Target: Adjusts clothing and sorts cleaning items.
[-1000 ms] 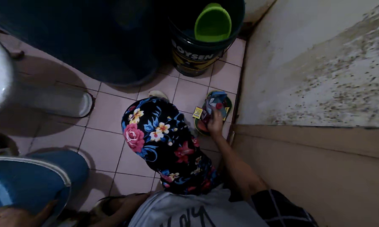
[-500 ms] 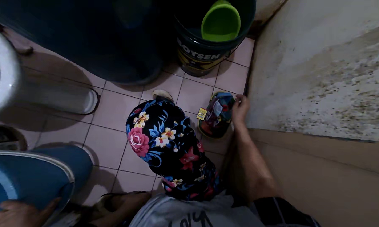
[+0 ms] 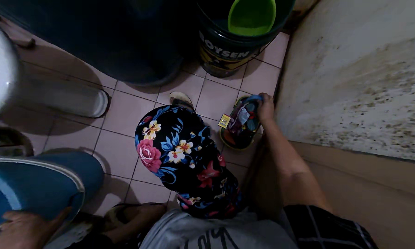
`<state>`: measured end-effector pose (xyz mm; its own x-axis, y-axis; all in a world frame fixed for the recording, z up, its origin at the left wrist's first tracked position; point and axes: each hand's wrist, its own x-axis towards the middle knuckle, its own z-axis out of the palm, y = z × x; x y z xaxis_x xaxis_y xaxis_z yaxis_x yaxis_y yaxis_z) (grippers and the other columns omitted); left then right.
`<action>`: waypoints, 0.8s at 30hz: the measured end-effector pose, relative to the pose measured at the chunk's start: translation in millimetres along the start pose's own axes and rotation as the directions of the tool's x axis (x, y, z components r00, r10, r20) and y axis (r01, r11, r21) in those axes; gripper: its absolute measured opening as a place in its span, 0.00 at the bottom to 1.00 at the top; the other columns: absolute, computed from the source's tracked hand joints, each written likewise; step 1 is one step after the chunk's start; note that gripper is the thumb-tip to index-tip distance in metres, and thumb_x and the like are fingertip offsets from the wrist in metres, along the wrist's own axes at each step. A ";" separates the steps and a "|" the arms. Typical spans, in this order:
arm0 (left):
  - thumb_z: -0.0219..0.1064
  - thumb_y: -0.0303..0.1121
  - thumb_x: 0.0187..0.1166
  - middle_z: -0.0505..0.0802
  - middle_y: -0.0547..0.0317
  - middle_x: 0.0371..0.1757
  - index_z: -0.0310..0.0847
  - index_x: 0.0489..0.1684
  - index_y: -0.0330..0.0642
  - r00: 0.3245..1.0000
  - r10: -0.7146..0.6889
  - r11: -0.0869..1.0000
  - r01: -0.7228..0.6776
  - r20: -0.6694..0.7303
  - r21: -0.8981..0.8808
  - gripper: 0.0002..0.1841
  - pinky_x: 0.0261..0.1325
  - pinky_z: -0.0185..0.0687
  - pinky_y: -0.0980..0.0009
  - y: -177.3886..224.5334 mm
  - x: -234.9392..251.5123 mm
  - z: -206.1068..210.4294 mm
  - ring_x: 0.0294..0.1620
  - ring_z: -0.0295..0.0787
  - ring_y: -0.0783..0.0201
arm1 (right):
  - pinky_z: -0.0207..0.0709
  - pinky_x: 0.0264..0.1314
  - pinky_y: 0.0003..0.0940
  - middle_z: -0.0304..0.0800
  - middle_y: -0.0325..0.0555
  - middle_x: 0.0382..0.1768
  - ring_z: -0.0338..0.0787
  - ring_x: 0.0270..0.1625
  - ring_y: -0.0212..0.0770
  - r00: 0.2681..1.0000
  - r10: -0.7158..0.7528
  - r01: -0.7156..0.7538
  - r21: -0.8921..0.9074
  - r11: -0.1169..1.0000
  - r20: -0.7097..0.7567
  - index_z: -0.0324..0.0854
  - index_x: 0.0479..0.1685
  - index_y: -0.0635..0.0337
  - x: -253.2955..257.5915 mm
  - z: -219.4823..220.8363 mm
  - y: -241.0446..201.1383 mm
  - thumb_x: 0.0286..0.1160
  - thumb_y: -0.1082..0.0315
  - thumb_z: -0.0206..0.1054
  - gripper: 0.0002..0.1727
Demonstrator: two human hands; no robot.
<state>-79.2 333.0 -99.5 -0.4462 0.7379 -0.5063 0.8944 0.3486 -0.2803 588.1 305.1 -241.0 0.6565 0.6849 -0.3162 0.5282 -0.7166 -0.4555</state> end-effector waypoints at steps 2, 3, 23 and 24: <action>0.81 0.51 0.68 0.66 0.11 0.80 0.37 0.88 0.17 1.000 -0.002 1.000 0.002 0.004 0.003 0.62 0.79 0.66 0.36 -0.5 1.0 0.8 0.81 0.68 0.23 | 0.68 0.80 0.62 0.74 0.72 0.76 0.75 0.79 0.70 0.995 -0.017 0.021 0.034 0.999 -0.097 0.73 0.78 0.65 -3.7 -3.0 7.6 0.90 0.70 0.54 0.21; 0.80 0.51 0.68 0.65 0.11 0.80 0.37 0.88 0.16 1.000 -0.003 1.000 0.003 0.011 0.004 0.62 0.80 0.66 0.36 -0.1 1.3 0.7 0.81 0.67 0.23 | 0.68 0.81 0.61 0.75 0.72 0.76 0.76 0.79 0.69 0.990 -0.023 0.030 0.050 0.998 -0.139 0.74 0.78 0.65 -3.5 -3.3 13.1 0.91 0.69 0.53 0.21; 0.74 0.50 0.75 0.71 0.00 0.67 0.45 0.79 0.04 0.933 0.352 0.932 -0.357 -0.077 -0.058 0.55 0.74 0.74 0.39 2.5 -36.5 -18.1 0.70 0.75 0.16 | 0.86 0.39 0.36 0.81 0.58 0.56 0.88 0.38 0.41 0.890 0.378 -0.083 0.724 0.685 -0.256 0.64 0.80 0.65 -13.5 -47.8 12.2 0.97 0.59 0.43 0.24; 0.78 0.52 0.71 0.69 0.06 0.74 0.39 0.84 0.10 0.985 0.170 0.983 -0.170 -0.013 -0.066 0.60 0.78 0.69 0.38 -1.6 -13.6 -9.4 0.76 0.71 0.20 | 0.85 0.36 0.33 0.82 0.55 0.52 0.87 0.34 0.37 0.912 0.332 -0.065 0.715 0.696 -0.240 0.66 0.78 0.65 -20.8 -51.8 2.0 0.97 0.59 0.43 0.23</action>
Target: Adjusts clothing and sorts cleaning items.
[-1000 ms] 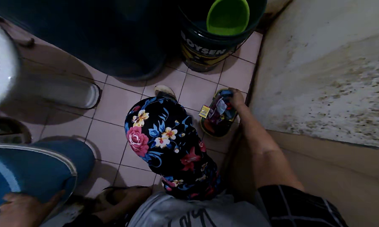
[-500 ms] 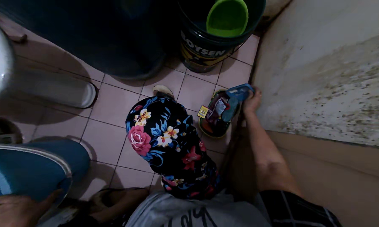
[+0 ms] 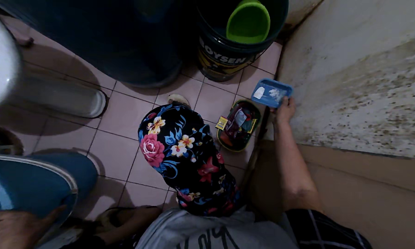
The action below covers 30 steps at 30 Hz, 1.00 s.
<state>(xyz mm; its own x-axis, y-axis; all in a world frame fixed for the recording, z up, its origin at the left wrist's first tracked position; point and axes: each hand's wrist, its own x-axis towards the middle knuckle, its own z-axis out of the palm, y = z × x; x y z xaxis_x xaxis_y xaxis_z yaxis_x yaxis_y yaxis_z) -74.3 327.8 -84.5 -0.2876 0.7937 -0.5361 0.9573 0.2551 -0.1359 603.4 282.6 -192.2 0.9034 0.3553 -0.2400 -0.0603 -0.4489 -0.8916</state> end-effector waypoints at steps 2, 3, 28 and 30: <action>0.80 0.51 0.69 0.66 0.12 0.80 0.36 0.88 0.16 0.980 -0.194 0.981 0.193 0.041 0.021 0.62 0.81 0.65 0.37 1.7 17.2 5.2 0.81 0.68 0.24 | 0.83 0.35 0.30 0.84 0.51 0.47 0.85 0.32 0.32 0.984 -0.087 0.090 -0.014 0.996 0.154 0.70 0.75 0.66 -12.6 0.7 -10.4 0.96 0.59 0.46 0.23; 0.79 0.50 0.70 0.66 0.12 0.80 0.36 0.88 0.17 0.977 -0.208 0.978 0.207 0.042 0.033 0.61 0.81 0.65 0.36 2.5 18.4 6.2 0.81 0.68 0.23 | 0.85 0.40 0.32 0.86 0.52 0.49 0.87 0.37 0.33 0.954 -0.137 0.159 -0.064 0.985 0.266 0.72 0.74 0.67 -19.7 0.1 -15.7 0.95 0.60 0.48 0.22; 0.78 0.50 0.71 0.65 0.11 0.81 0.37 0.89 0.18 0.991 -0.130 0.991 0.130 -0.008 0.019 0.60 0.80 0.64 0.35 -8.3 9.5 12.7 0.81 0.66 0.22 | 0.64 0.84 0.51 0.73 0.70 0.79 0.75 0.81 0.60 0.374 0.542 0.247 -0.645 0.723 0.752 0.61 0.86 0.71 -192.1 62.6 43.1 0.94 0.66 0.52 0.27; 0.78 0.51 0.71 0.66 0.12 0.81 0.37 0.89 0.18 0.989 -0.146 0.989 0.147 -0.010 0.024 0.60 0.80 0.65 0.36 -4.9 10.6 12.8 0.81 0.67 0.24 | 0.72 0.77 0.52 0.80 0.70 0.70 0.83 0.71 0.59 0.449 0.534 0.198 -0.662 0.722 0.717 0.72 0.78 0.72 -158.4 54.6 63.7 0.94 0.61 0.52 0.25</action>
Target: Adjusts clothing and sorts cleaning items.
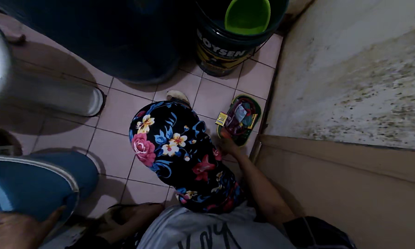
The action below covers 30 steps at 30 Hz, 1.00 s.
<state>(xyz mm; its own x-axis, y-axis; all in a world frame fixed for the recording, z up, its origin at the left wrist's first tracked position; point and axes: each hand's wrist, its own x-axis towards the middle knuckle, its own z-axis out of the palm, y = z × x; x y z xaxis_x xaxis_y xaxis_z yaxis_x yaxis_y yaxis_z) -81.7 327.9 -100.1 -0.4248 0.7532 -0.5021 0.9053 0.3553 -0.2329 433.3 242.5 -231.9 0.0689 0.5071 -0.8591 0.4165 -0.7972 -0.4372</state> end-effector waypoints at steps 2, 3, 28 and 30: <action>0.78 0.53 0.70 0.67 0.14 0.80 0.38 0.89 0.18 1.000 -0.025 1.000 0.025 0.003 0.004 0.60 0.81 0.65 0.38 3.5 1.8 -0.5 0.81 0.68 0.26 | 0.78 0.69 0.52 0.85 0.68 0.62 0.88 0.61 0.57 0.986 0.121 -0.119 0.027 0.993 -0.115 0.78 0.70 0.71 3.3 -24.0 15.6 0.93 0.57 0.55 0.25; 0.78 0.53 0.70 0.68 0.14 0.80 0.39 0.88 0.17 1.000 -0.029 1.000 0.029 0.002 0.001 0.60 0.81 0.65 0.38 4.5 1.7 -0.9 0.81 0.69 0.26 | 0.78 0.68 0.53 0.86 0.68 0.61 0.89 0.60 0.58 0.962 0.182 -0.177 0.043 0.983 -0.205 0.80 0.67 0.72 1.0 -33.1 20.3 0.91 0.55 0.58 0.25; 0.56 0.29 0.85 0.67 0.14 0.79 0.60 0.71 0.04 0.960 0.050 0.991 -0.014 0.277 -0.132 0.29 0.80 0.52 0.72 210.1 -227.0 -138.6 0.79 0.65 0.48 | 0.80 0.68 0.60 0.79 0.76 0.67 0.85 0.67 0.70 0.685 -0.294 0.279 -0.132 0.951 -0.667 0.80 0.56 0.80 16.4 13.7 39.9 0.76 0.80 0.65 0.14; 0.55 0.29 0.86 0.65 0.13 0.80 0.58 0.72 0.03 0.955 0.062 0.992 -0.026 0.291 -0.124 0.29 0.82 0.50 0.72 207.5 -225.0 -136.9 0.81 0.63 0.46 | 0.77 0.73 0.57 0.77 0.75 0.70 0.82 0.71 0.68 0.754 -0.184 0.162 -0.092 0.982 -0.631 0.79 0.61 0.79 7.0 11.3 43.1 0.77 0.81 0.63 0.16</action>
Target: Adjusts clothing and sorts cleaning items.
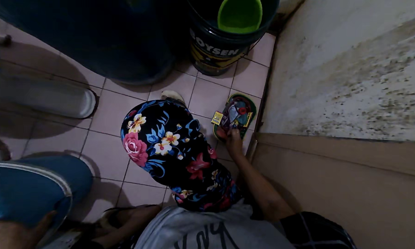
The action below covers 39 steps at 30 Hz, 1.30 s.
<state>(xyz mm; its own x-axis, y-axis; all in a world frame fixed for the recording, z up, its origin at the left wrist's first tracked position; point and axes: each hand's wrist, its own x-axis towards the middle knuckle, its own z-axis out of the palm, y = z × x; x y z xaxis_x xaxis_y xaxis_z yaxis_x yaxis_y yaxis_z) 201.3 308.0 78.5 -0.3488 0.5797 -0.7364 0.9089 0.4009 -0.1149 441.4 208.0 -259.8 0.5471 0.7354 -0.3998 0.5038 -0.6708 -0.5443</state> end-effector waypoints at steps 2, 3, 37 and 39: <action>0.56 0.28 0.85 0.69 0.15 0.77 0.61 0.69 0.03 1.000 0.010 1.000 -0.010 -0.008 0.013 0.27 0.78 0.54 0.75 -3.3 3.4 2.1 0.75 0.68 0.53 | 0.75 0.77 0.53 0.77 0.73 0.71 0.81 0.73 0.65 0.992 0.127 -0.127 0.009 0.992 0.016 0.80 0.61 0.78 0.9 -1.4 11.6 0.81 0.80 0.60 0.15; 0.56 0.28 0.86 0.72 0.18 0.75 0.61 0.68 0.04 1.000 0.007 1.000 -0.007 -0.006 0.026 0.26 0.75 0.56 0.77 -7.9 9.2 3.3 0.72 0.70 0.57 | 0.73 0.78 0.51 0.77 0.74 0.71 0.80 0.74 0.65 0.983 0.183 -0.183 0.046 0.982 -0.005 0.79 0.62 0.78 2.4 -2.6 17.2 0.82 0.80 0.58 0.15; 0.73 0.48 0.77 0.65 0.12 0.81 0.39 0.89 0.19 0.946 0.000 0.999 0.018 -0.325 0.051 0.54 0.81 0.62 0.34 -227.6 232.1 42.5 0.81 0.66 0.22 | 0.78 0.69 0.57 0.82 0.68 0.67 0.86 0.67 0.61 0.946 0.205 -0.114 0.336 0.935 -0.251 0.65 0.75 0.69 18.7 -37.9 25.4 0.96 0.66 0.43 0.20; 0.73 0.50 0.77 0.65 0.12 0.81 0.39 0.89 0.19 0.946 -0.018 0.998 0.039 -0.324 0.058 0.55 0.81 0.62 0.34 -227.3 234.0 43.0 0.81 0.66 0.22 | 0.78 0.68 0.54 0.78 0.68 0.70 0.84 0.67 0.58 0.928 0.256 -0.127 0.418 0.900 -0.270 0.61 0.78 0.69 22.6 -42.4 28.0 0.97 0.62 0.42 0.22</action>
<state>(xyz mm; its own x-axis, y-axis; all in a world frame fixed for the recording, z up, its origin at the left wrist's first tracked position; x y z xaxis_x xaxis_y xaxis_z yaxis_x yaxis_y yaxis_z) -77.0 322.0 -96.4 -0.4200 0.7711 -0.4785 0.9065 0.3810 -0.1817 496.2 201.8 -252.7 0.8173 0.4846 -0.3119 0.1043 -0.6567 -0.7469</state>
